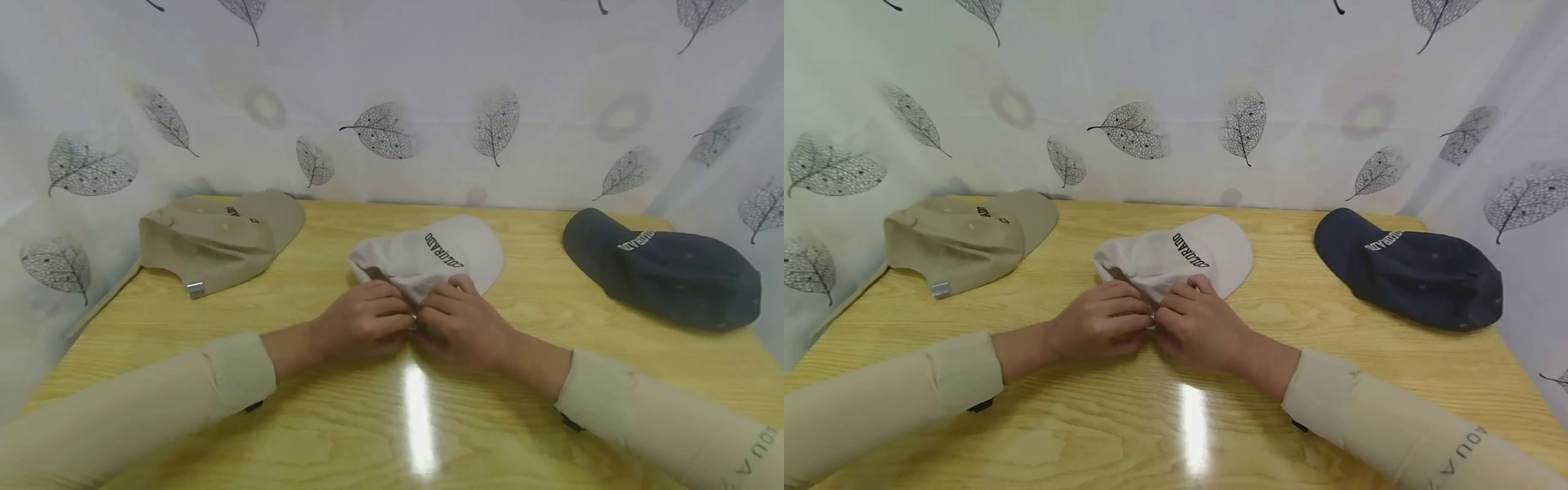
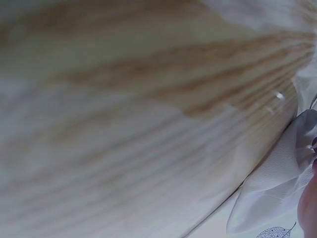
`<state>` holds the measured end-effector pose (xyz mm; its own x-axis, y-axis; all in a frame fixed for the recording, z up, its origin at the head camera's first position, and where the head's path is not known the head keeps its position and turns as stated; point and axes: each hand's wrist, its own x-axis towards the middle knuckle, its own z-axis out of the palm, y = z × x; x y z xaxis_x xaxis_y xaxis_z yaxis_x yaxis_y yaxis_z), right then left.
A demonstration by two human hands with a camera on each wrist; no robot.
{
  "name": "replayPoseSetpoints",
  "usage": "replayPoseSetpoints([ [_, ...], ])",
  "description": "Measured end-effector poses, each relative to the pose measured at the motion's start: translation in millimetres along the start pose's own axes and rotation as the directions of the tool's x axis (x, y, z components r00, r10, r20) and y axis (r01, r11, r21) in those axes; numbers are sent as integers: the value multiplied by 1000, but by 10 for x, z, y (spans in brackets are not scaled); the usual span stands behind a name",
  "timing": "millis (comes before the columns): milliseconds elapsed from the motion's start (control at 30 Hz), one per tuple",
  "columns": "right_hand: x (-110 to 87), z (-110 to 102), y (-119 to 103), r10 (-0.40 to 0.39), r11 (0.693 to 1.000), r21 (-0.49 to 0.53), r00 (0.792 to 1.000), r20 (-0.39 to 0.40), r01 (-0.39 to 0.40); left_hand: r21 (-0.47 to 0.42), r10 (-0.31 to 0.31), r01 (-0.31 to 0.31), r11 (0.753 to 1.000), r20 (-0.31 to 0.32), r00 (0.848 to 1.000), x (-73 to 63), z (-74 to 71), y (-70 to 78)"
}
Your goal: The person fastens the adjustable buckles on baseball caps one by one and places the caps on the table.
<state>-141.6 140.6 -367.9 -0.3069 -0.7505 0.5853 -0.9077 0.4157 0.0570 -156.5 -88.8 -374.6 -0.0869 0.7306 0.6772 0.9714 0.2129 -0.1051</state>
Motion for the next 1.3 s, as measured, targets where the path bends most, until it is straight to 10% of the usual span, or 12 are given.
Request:
replayPoseSetpoints([
  [1300, 10, -5, 1, -3, 1000, 19, 1000, 0, 3, 22, 9, -10, 1000, 23, 1000, 6, -9, -1],
])
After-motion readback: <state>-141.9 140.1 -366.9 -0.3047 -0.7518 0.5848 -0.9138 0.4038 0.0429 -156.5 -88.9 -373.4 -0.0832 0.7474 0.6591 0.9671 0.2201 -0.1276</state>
